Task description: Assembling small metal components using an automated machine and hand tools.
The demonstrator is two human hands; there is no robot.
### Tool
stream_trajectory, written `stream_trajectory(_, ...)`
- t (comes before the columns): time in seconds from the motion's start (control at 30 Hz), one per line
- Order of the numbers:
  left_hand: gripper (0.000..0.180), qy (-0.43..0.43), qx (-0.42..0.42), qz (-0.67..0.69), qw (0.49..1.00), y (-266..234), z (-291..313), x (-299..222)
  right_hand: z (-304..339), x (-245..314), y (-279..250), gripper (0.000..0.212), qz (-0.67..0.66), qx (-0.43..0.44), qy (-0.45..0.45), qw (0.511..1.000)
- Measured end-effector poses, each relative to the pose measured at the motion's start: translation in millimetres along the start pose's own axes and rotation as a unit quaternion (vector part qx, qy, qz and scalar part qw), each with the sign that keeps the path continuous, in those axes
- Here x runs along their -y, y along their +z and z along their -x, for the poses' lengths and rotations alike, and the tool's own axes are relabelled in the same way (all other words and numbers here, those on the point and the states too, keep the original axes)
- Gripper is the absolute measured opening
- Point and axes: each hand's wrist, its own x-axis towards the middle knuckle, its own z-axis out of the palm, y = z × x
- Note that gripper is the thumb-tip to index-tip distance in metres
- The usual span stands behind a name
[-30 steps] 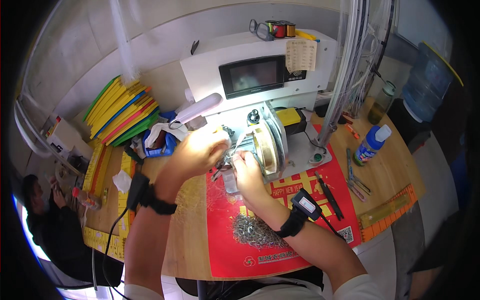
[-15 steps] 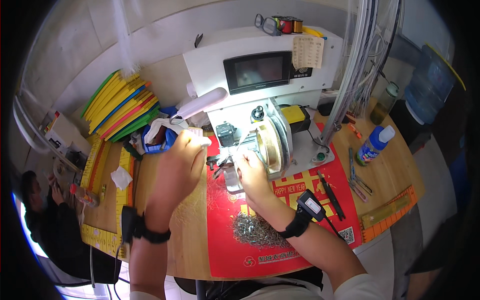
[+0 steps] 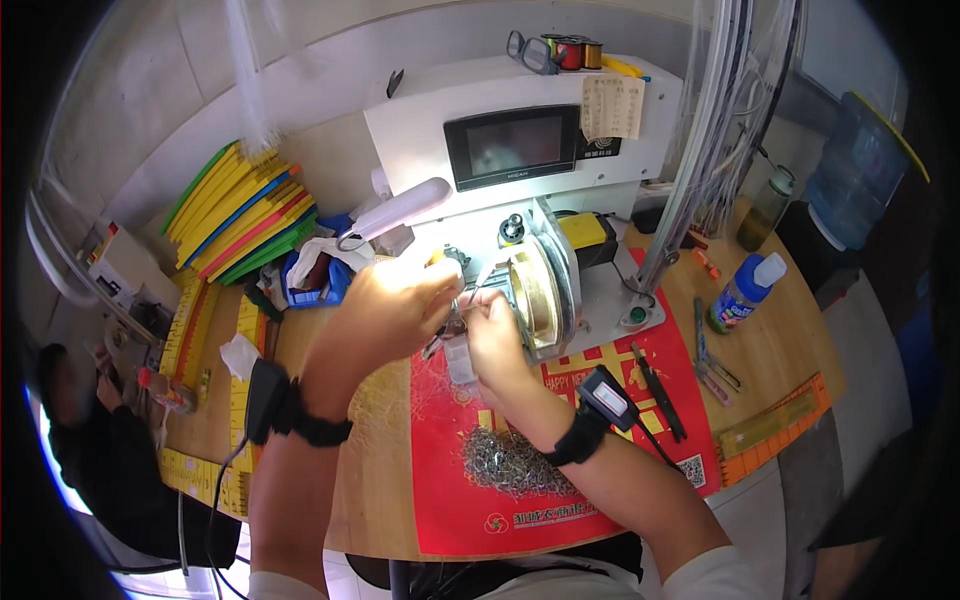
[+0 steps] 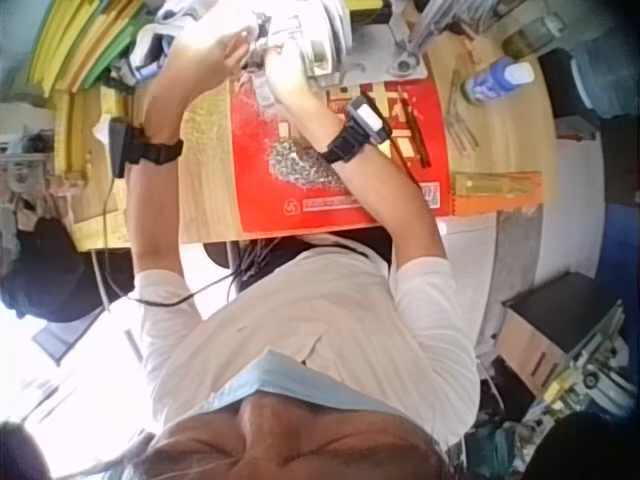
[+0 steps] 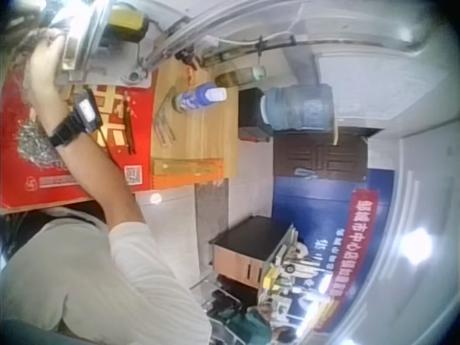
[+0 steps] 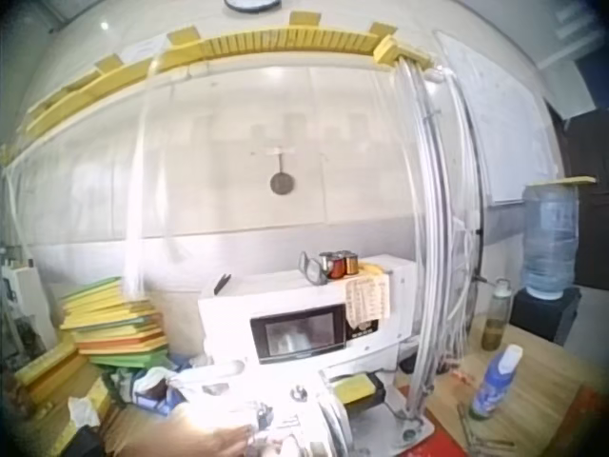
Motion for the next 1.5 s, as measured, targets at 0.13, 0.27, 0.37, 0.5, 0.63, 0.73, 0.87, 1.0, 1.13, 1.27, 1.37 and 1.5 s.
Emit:
stream_trajectory(0.13, 0.013, -0.073, 0.021, 0.015, 0.997, -14.5, 24.8, -35.6, 37.9, 20.1, -11.1, 0.009, -0.022, 0.016, 0.068, 0.997)
stream_trajectory(0.27, 0.016, -0.153, 0.015, 0.111, 0.982, 24.9, 55.9, -45.9, 61.2, 21.3, -22.5, 0.014, -0.026, 0.034, 0.067, 0.997)
stream_trajectory(0.37, 0.016, -0.216, -0.022, 0.198, 0.956, 45.8, 62.2, -57.0, 67.2, 28.2, -26.4, 0.021, -0.017, 0.067, 0.064, 0.996)
stream_trajectory(0.5, 0.011, -0.169, -0.061, 0.107, 0.978, 58.2, 64.1, -53.7, 68.0, 38.0, -24.6, 0.023, -0.052, 0.064, 0.065, 0.994)
stream_trajectory(0.63, 0.011, -0.155, -0.129, 0.101, 0.974, 73.8, 75.4, -33.7, 89.3, 41.4, -69.8, 0.021, 0.162, 0.146, -0.010, 0.976)
stream_trajectory(0.73, 0.012, -0.108, -0.135, 0.076, 0.982, 71.2, 71.4, -30.1, 94.6, 54.2, -106.0, 0.021, 0.501, 0.228, -0.239, 0.800)
stream_trajectory(0.87, 0.016, -0.093, -0.115, 0.051, 0.988, 74.7, 68.1, -20.6, 83.2, 56.4, -106.8, 0.032, 0.680, 0.293, -0.365, 0.565)
stream_trajectory(1.0, 0.023, -0.082, -0.109, 0.041, 0.990, 69.8, 67.1, -16.8, 65.1, 48.7, -85.4, 0.032, 0.713, 0.346, -0.364, 0.489)
stream_trajectory(1.13, 0.018, -0.072, -0.083, 0.034, 0.993, 62.1, 61.9, -11.5, 55.4, 44.9, -81.6, 0.034, 0.687, 0.331, -0.370, 0.530)
stream_trajectory(1.27, 0.017, -0.058, -0.059, 0.035, 0.996, 56.9, 59.7, -9.7, 44.5, 38.2, -77.8, 0.031, 0.613, 0.240, -0.366, 0.658)
stream_trajectory(1.37, 0.019, -0.059, -0.058, 0.064, 0.994, 56.8, 57.5, -8.5, 54.7, 47.6, -76.4, 0.029, 0.623, 0.215, -0.341, 0.670)
stream_trajectory(1.5, 0.017, -0.060, -0.050, 0.053, 0.996, 55.9, 57.5, -9.2, 63.9, 55.1, -87.6, 0.030, 0.516, 0.195, -0.467, 0.691)
